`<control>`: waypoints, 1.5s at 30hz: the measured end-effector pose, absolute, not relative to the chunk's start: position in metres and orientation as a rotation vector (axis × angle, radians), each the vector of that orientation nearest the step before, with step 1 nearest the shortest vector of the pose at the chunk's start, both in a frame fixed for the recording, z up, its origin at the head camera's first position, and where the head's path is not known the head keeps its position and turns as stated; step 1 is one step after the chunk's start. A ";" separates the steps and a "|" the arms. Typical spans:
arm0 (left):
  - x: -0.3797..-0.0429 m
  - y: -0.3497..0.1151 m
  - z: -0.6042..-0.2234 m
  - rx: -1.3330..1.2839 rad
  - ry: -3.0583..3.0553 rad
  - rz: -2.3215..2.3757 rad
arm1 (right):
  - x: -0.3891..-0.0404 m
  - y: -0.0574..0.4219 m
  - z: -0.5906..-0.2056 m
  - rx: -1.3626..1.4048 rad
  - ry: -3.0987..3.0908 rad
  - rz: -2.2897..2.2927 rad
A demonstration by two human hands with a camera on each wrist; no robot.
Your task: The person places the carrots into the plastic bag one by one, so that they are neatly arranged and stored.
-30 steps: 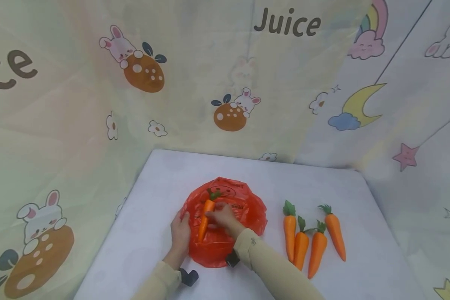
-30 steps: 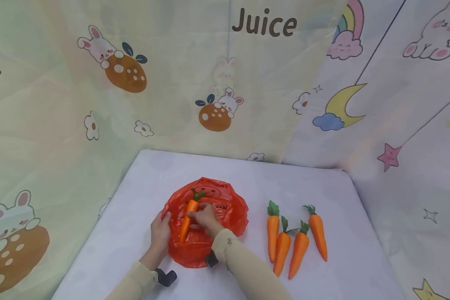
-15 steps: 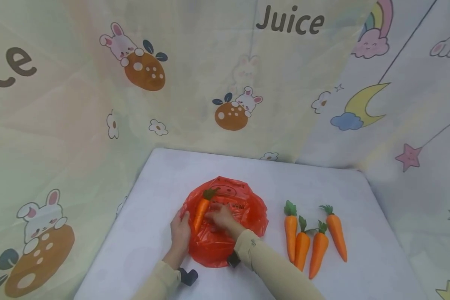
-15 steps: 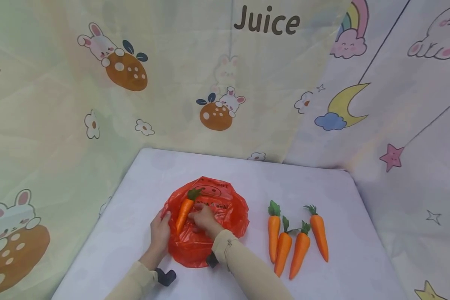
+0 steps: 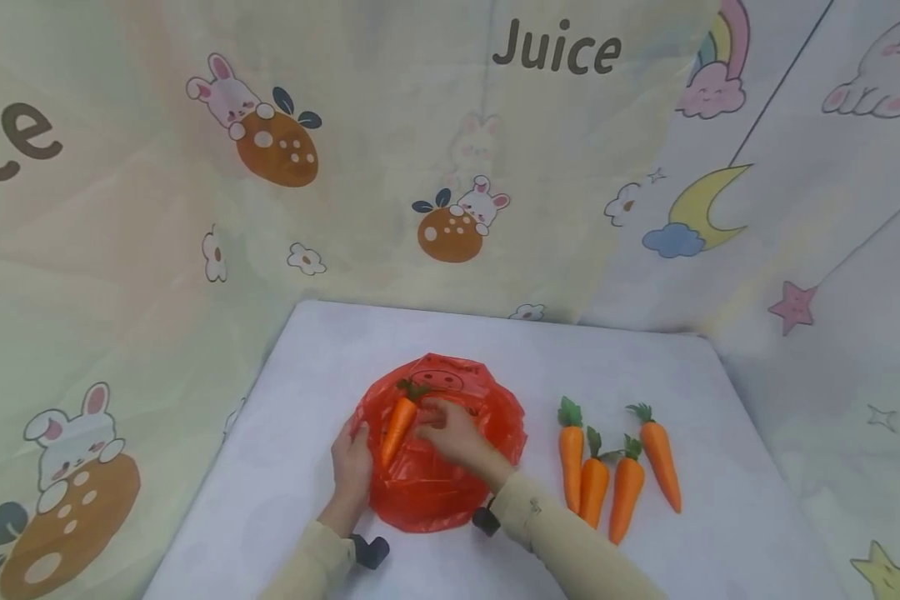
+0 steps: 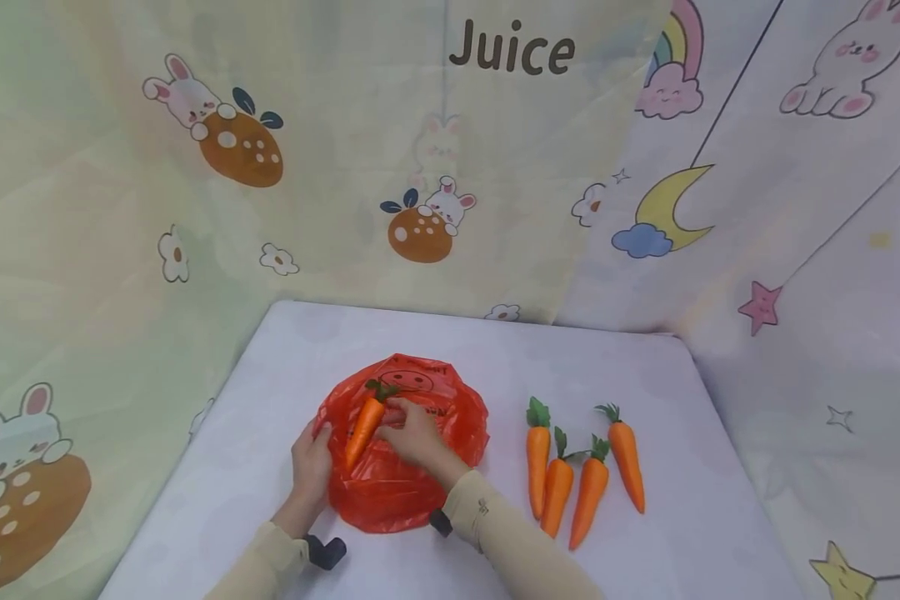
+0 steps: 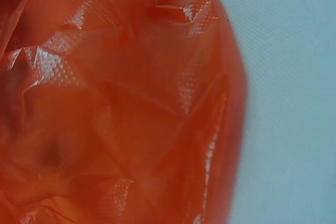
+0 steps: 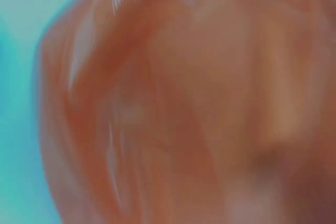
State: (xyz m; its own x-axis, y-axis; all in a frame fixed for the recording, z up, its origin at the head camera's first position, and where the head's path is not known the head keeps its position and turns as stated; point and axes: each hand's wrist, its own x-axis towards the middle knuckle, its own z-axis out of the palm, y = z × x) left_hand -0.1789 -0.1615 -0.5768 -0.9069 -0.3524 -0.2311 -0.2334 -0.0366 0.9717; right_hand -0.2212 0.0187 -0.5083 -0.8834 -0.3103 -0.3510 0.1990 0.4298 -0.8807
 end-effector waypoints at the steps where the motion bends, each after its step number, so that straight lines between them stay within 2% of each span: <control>1: -0.179 -0.162 -0.577 0.648 -2.114 -2.104 | -0.219 0.023 -0.501 -0.126 2.253 -1.452; 9: -0.180 -0.169 -0.578 0.689 -2.119 -2.081 | -0.211 0.061 -0.452 -0.302 2.771 -1.124; 15: -0.180 -0.171 -0.576 0.707 -2.125 -2.080 | -0.215 0.092 -0.444 -0.235 3.193 -0.640; 19: -0.179 -0.170 -0.574 0.719 -2.121 -2.093 | -0.218 0.113 -0.453 -0.127 3.283 -0.469; 30: -0.178 -0.166 -0.574 0.742 -2.137 -2.100 | -0.229 0.154 -0.499 0.164 3.014 -0.492; 36: -0.178 -0.163 -0.574 0.730 -2.133 -2.106 | -0.228 0.173 -0.522 0.227 2.930 -0.508; 45: -0.179 -0.160 -0.574 0.717 -2.137 -2.081 | -0.228 0.188 -0.531 0.255 2.881 -0.501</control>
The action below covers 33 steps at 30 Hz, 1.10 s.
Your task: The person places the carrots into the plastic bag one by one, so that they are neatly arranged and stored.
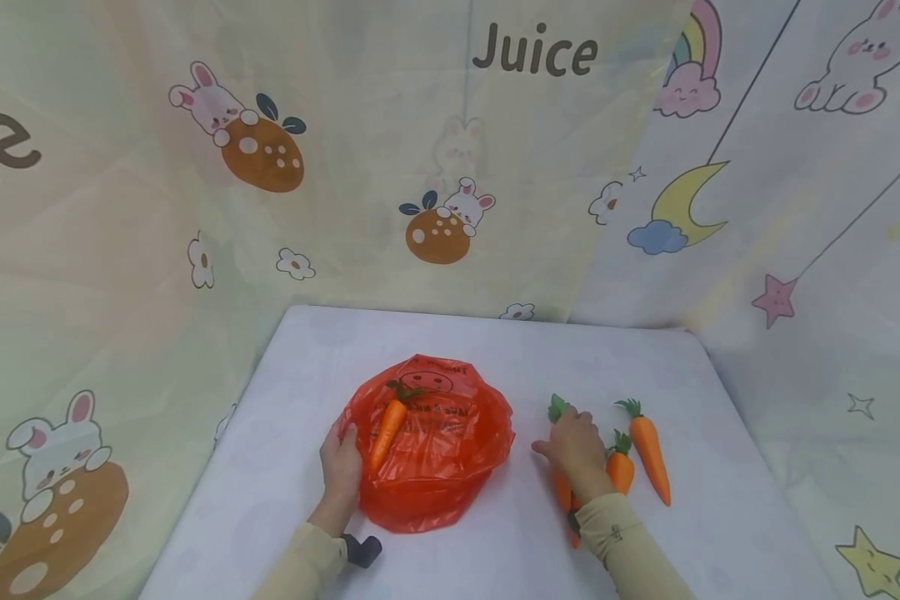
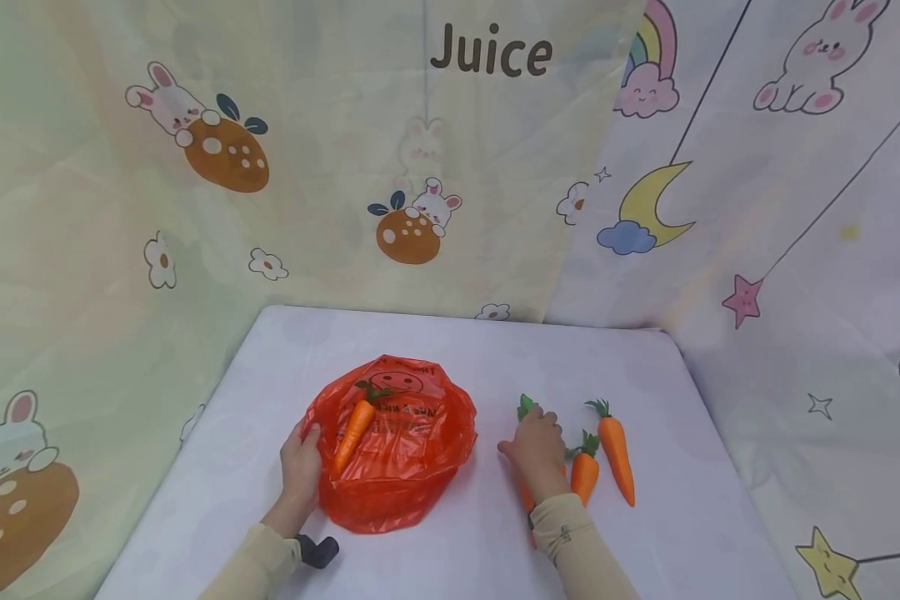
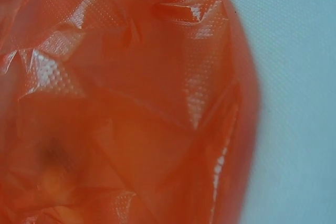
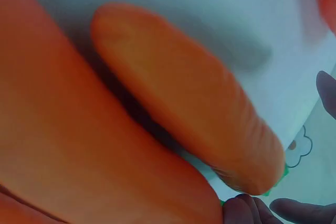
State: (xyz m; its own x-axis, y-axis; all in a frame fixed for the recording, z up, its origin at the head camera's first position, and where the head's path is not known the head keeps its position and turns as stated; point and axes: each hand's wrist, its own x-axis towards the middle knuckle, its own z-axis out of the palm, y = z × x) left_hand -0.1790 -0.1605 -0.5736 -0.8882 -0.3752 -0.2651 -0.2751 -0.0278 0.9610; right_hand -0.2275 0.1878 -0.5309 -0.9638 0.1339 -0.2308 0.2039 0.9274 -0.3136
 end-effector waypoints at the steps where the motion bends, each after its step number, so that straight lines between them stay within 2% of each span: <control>1: -0.179 -0.160 -0.574 0.716 -2.137 -2.073 | -0.228 0.189 -0.531 0.259 2.867 -0.508; 10: -0.179 -0.159 -0.574 0.723 -2.118 -2.074 | -0.225 0.196 -0.535 0.345 2.743 -0.570; 23: -0.178 -0.159 -0.576 0.690 -2.102 -2.099 | -0.231 0.206 -0.548 0.284 2.738 -0.574; 33: -0.177 -0.158 -0.576 0.691 -2.109 -2.075 | -0.224 0.210 -0.546 0.383 2.611 -0.767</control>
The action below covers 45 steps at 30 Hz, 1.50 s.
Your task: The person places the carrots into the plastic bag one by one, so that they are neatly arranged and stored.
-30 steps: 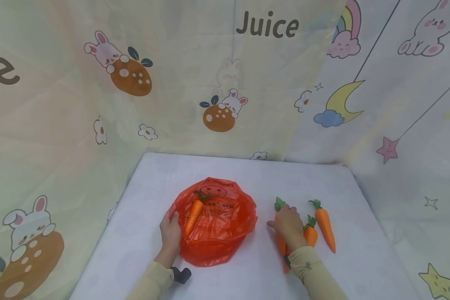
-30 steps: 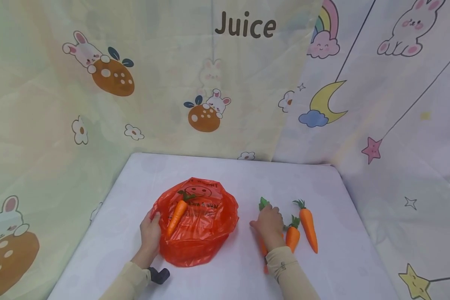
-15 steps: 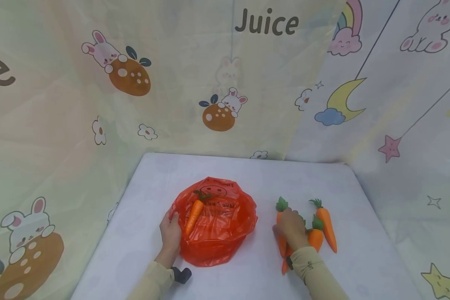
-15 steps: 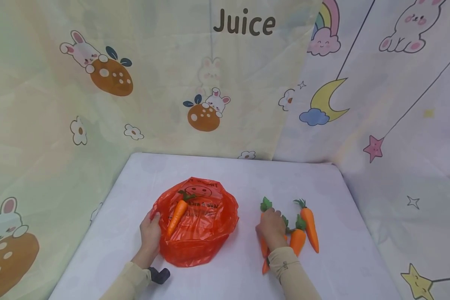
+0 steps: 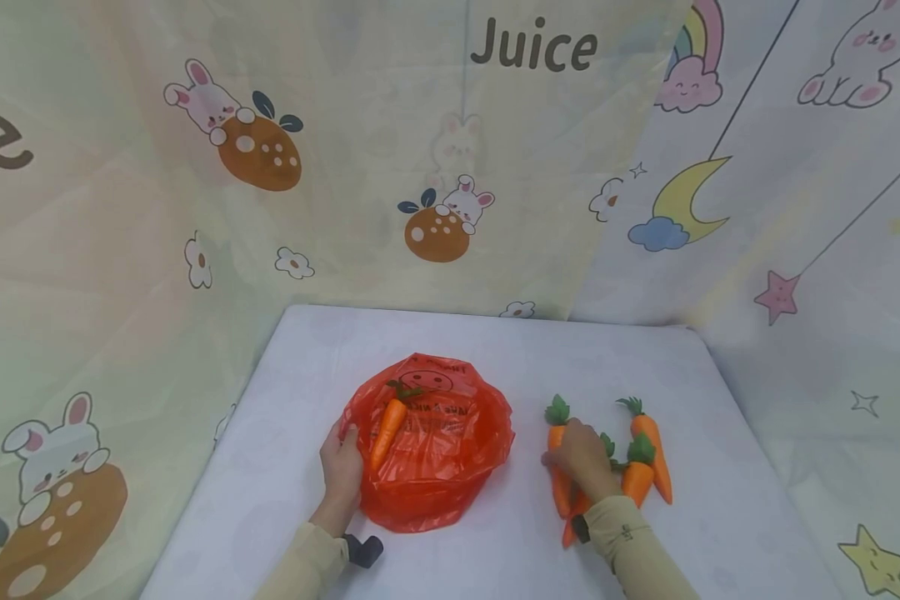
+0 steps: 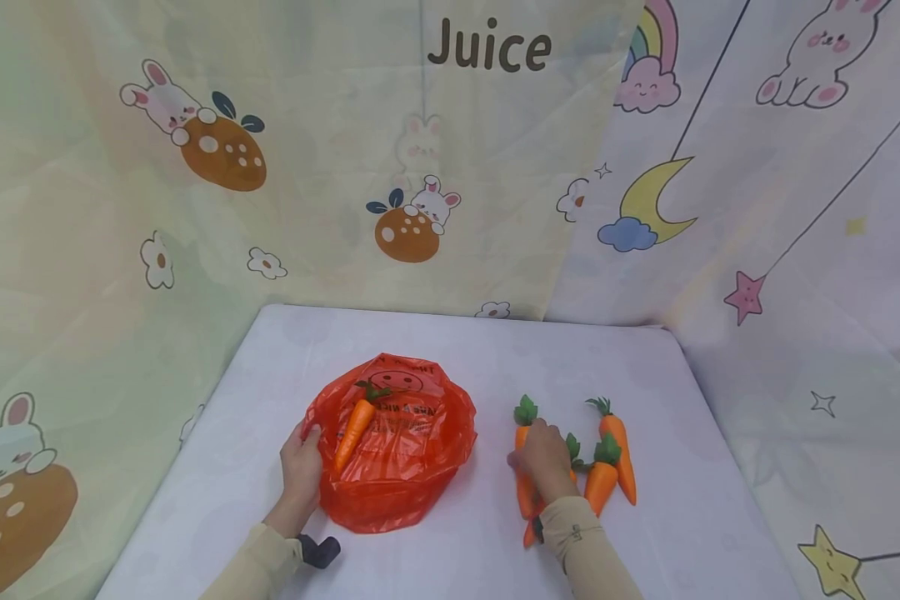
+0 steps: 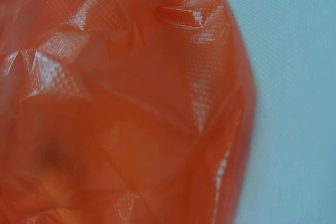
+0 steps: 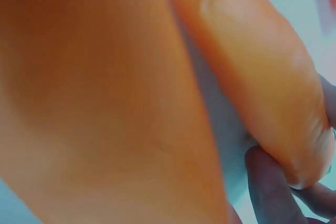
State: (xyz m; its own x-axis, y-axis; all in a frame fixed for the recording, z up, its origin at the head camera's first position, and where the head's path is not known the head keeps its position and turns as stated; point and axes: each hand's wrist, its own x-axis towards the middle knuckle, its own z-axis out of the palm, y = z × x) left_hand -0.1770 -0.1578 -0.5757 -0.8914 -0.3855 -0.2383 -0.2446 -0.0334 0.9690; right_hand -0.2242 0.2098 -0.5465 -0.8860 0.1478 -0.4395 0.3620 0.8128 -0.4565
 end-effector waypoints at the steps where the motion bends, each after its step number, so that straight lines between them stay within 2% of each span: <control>1: -0.177 -0.158 -0.576 0.690 -2.111 -2.073 | -0.223 0.210 -0.545 0.408 2.579 -0.809; 8: -0.177 -0.158 -0.574 0.710 -2.117 -2.069 | -0.218 0.207 -0.532 0.496 2.409 -1.016; 19: -0.176 -0.159 -0.575 0.698 -2.108 -2.090 | -0.224 0.203 -0.529 0.304 2.314 -1.288; 27: -0.176 -0.158 -0.573 0.721 -2.113 -2.081 | -0.221 0.198 -0.508 0.246 2.191 -1.393; 36: -0.176 -0.159 -0.573 0.719 -2.118 -2.091 | -0.230 0.170 -0.492 0.120 2.040 -1.599; 45: -0.178 -0.157 -0.573 0.732 -2.112 -2.081 | -0.236 0.131 -0.477 -0.014 2.031 -1.622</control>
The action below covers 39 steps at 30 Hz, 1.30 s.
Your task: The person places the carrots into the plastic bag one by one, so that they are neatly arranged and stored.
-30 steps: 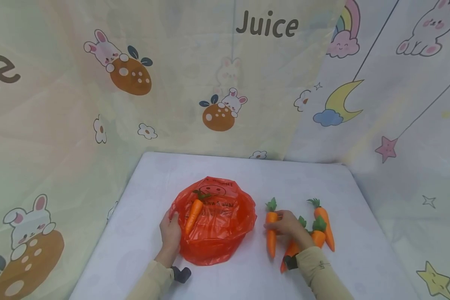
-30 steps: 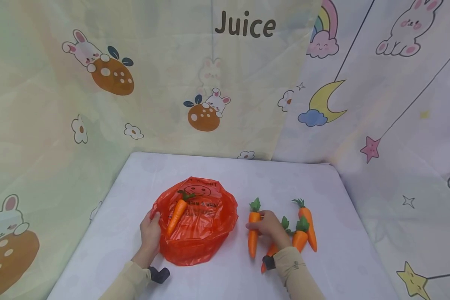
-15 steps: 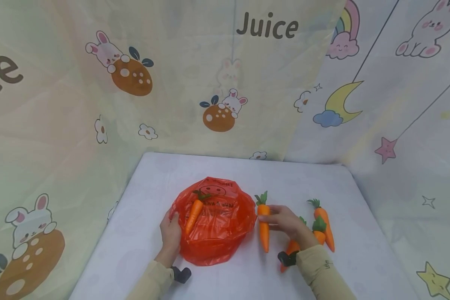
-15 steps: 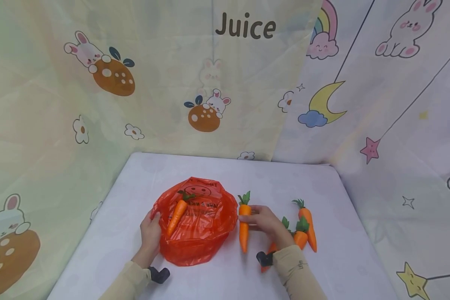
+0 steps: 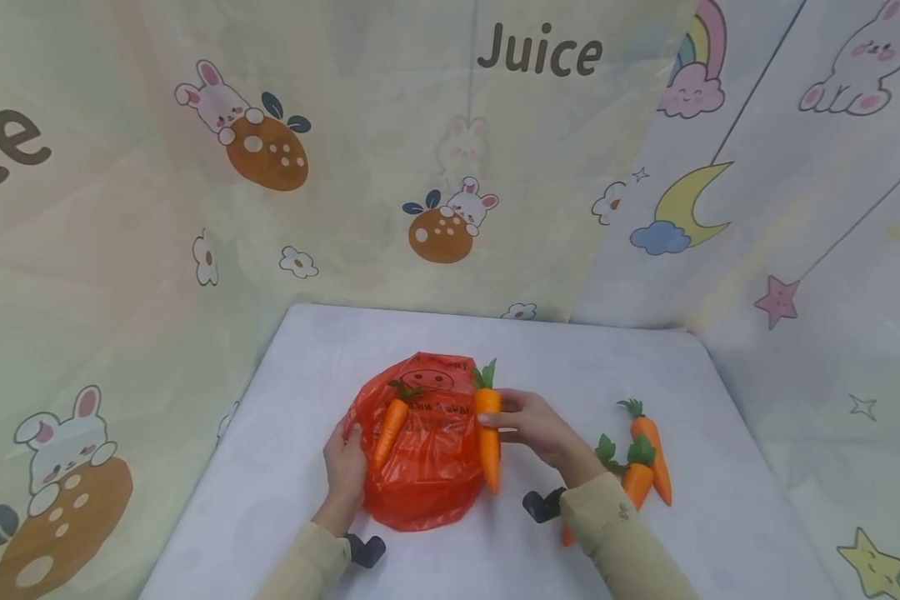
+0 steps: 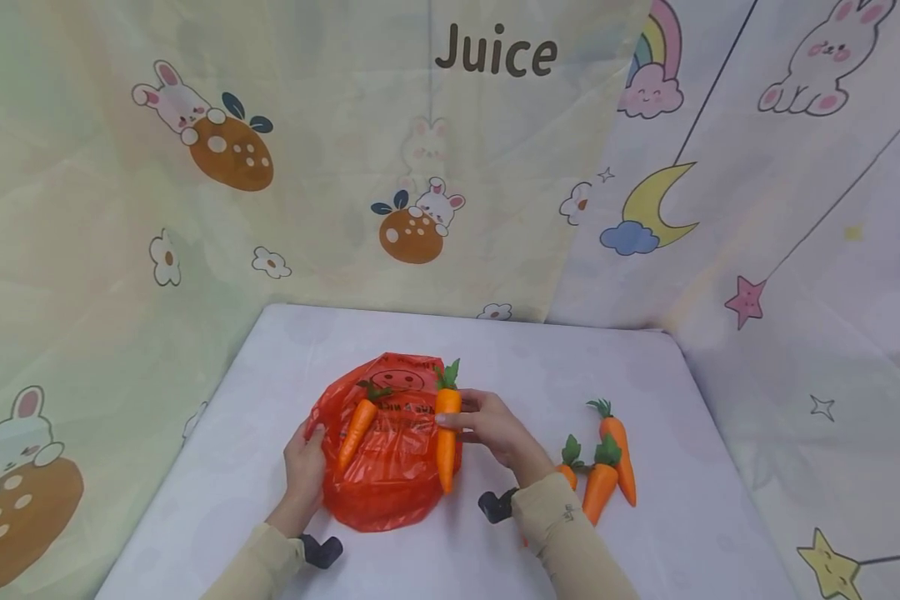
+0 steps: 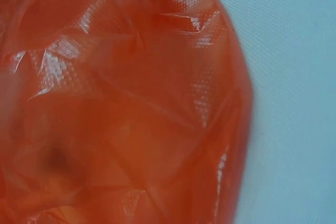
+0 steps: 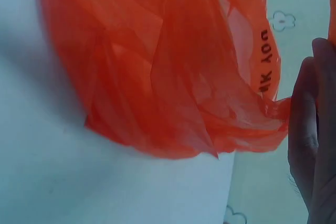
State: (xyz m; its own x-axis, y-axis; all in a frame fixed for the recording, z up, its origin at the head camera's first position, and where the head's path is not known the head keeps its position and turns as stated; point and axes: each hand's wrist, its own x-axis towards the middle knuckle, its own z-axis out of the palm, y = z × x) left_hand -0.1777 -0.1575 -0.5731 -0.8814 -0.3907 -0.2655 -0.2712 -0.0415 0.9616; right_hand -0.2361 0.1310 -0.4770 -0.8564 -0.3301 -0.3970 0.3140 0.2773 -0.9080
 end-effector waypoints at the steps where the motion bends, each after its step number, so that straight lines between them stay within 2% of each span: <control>1: -0.178 -0.157 -0.573 0.738 -2.113 -2.076 | -0.236 0.127 -0.475 -0.034 2.021 -1.623; 18: -0.179 -0.158 -0.568 0.733 -2.092 -2.108 | -0.246 0.069 -0.450 -0.090 1.873 -1.699; 28: -0.178 -0.158 -0.569 0.720 -2.103 -2.120 | -0.260 0.056 -0.481 0.095 1.800 -1.754; 39: -0.178 -0.159 -0.573 0.705 -2.114 -2.125 | -0.260 0.046 -0.517 0.222 1.888 -1.585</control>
